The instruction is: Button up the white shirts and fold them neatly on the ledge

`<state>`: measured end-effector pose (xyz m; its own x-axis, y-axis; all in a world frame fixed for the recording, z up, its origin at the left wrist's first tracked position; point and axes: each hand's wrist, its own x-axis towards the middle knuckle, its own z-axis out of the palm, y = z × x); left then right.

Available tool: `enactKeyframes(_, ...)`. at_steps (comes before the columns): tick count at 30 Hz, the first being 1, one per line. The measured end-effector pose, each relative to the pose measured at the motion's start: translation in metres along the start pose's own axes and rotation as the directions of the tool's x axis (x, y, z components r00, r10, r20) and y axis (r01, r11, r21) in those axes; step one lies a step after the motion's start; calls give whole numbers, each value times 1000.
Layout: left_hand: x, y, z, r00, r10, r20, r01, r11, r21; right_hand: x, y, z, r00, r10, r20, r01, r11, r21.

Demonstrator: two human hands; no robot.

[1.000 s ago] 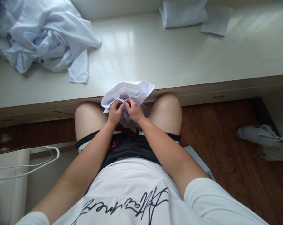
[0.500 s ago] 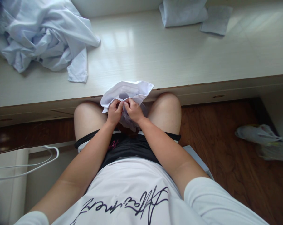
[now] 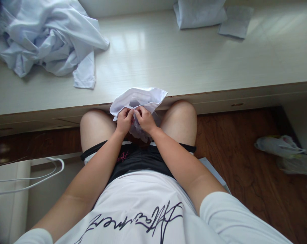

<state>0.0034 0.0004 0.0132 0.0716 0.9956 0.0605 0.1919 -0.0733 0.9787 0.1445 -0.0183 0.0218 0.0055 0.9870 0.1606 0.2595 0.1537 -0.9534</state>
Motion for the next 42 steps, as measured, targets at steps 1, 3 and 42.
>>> enactKeyframes(1,0,0,0,1000,-7,2,8,1000,-13,0,0,0,1000,0,0,0,1000,5)
enactKeyframes(3,0,0,0,1000,-27,5,27,999,-33,0,1,0,1000,2,0,-2,1000,12)
enactKeyframes(42,2,5,-2,968,-232,101,249,942,-223,0,-1,-1,999,-5,42,5,1000,16)
